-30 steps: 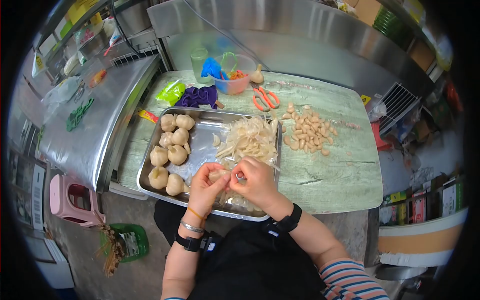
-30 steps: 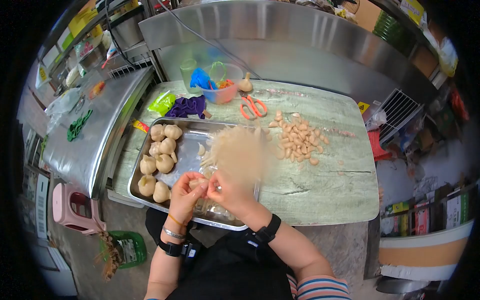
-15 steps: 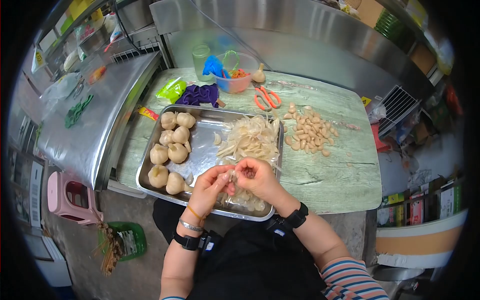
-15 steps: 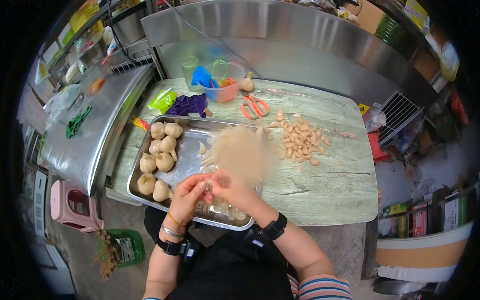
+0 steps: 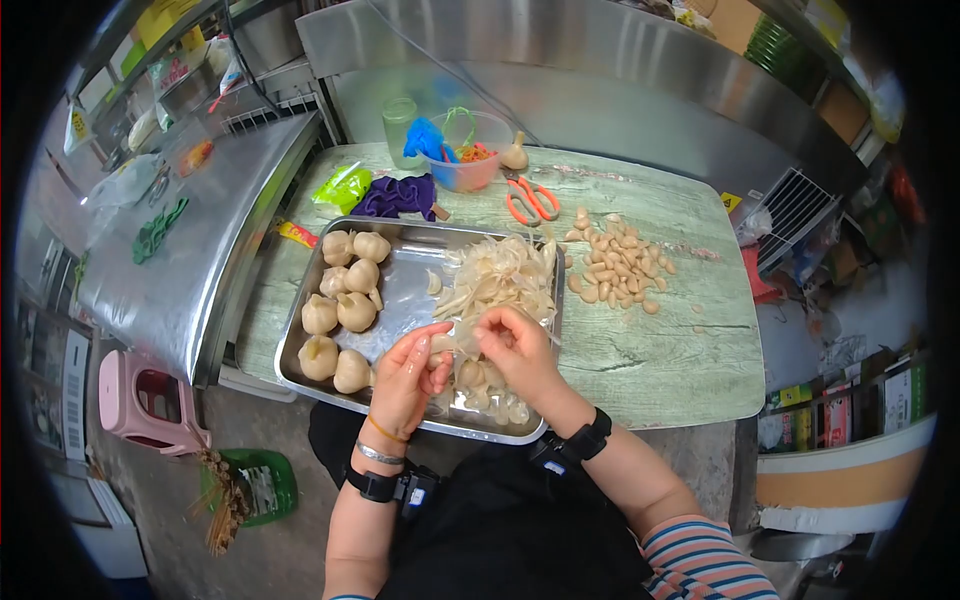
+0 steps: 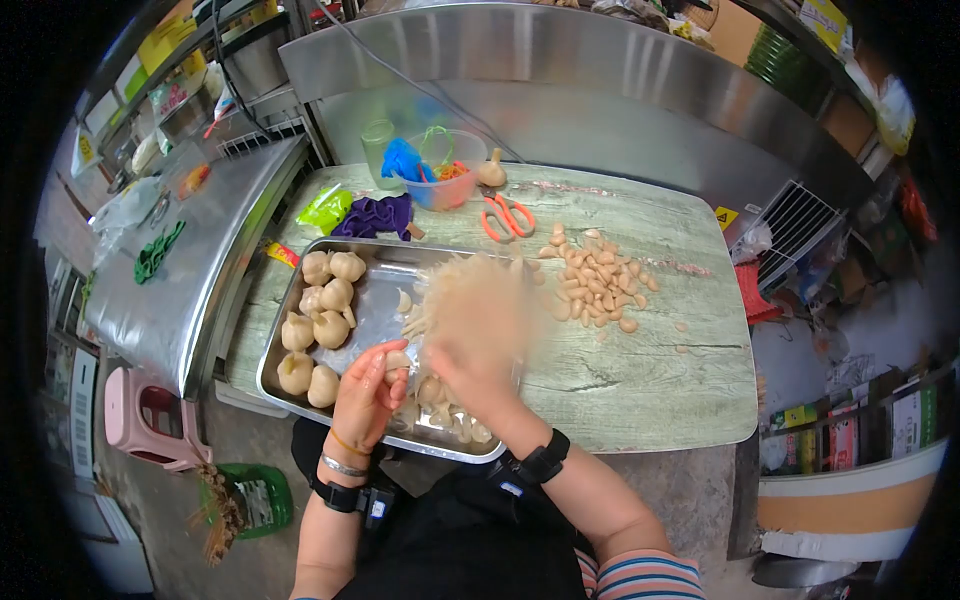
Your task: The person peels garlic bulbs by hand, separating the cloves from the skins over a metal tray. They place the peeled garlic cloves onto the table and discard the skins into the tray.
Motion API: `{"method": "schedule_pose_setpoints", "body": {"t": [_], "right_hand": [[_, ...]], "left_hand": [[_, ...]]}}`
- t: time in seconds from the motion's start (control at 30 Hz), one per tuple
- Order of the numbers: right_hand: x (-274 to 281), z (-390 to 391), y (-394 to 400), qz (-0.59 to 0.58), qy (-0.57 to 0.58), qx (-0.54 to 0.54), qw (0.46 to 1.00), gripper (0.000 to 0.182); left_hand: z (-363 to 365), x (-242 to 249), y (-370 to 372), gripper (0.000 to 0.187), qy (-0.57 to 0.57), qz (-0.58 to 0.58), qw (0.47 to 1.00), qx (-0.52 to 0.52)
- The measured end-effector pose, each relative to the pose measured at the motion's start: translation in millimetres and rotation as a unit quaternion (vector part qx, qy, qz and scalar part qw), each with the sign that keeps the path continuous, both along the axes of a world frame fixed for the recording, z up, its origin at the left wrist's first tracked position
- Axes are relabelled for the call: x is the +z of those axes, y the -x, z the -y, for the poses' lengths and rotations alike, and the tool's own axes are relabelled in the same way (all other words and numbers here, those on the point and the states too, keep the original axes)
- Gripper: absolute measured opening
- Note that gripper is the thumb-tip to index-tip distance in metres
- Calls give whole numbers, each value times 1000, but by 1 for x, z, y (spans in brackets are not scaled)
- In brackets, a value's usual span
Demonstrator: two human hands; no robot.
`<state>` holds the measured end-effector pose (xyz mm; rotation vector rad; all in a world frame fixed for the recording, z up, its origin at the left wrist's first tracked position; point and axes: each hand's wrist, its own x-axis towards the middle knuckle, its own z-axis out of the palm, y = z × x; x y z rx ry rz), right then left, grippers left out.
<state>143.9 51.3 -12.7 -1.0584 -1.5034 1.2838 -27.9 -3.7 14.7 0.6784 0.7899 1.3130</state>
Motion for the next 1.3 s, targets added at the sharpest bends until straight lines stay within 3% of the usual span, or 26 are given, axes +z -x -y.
{"method": "schedule_pose_setpoints", "body": {"t": [0.07, 0.1, 0.17, 0.4, 0.47, 0.5, 0.57, 0.77, 0.9, 0.97, 1.0, 1.07, 1.2, 1.27, 1.3], "right_hand": [[22, 8, 7, -103, -9, 21, 994, 16], [21, 7, 6, -103, -9, 21, 994, 16], [17, 6, 3, -87, 33, 118, 989, 20], [18, 8, 3, -97, 19, 56, 993, 23], [32, 11, 2, 8, -109, 43, 993, 24], [31, 11, 3, 8, -108, 46, 993, 24], [28, 11, 4, 90, -247, 25, 965, 24], [28, 12, 6, 111, -291, 31, 950, 24], [28, 14, 6, 135, -298, 45, 944, 24], [26, 12, 5, 58, -148, 88, 983, 24], [24, 11, 6, 58, -148, 88, 983, 24], [21, 8, 7, -112, 22, 160, 980, 24], [25, 2, 4, -134, 42, 201, 970, 24], [26, 0, -1, -161, 152, 208, 953, 22], [26, -1, -2, -161, 151, 206, 953, 22]], "left_hand": [[0, 2, -3, 23, 14, -22, 1000, 14], [0, -1, -3, 23, 14, -21, 1000, 13], [-2, -9, -4, 22, -15, -85, 996, 23], [0, -10, -10, 18, -26, -199, 976, 89], [0, -6, -11, 13, -4, -173, 979, 104], [1, -8, -10, 13, -3, -173, 979, 106], [1, -12, -7, 15, -18, -194, 976, 95], [0, -12, -5, 8, 8, -264, 958, 111], [0, -12, -4, 6, 29, -230, 966, 116], [0, -13, -4, 7, 18, -190, 975, 112], [1, -12, -5, 7, 17, -190, 975, 112], [2, -11, -7, 7, -10, -155, 984, 92], [1, -9, -11, 7, -17, -171, 980, 102], [0, -9, -13, 7, -15, -184, 976, 114], [1, -9, -13, 7, -16, -183, 976, 113]]}}
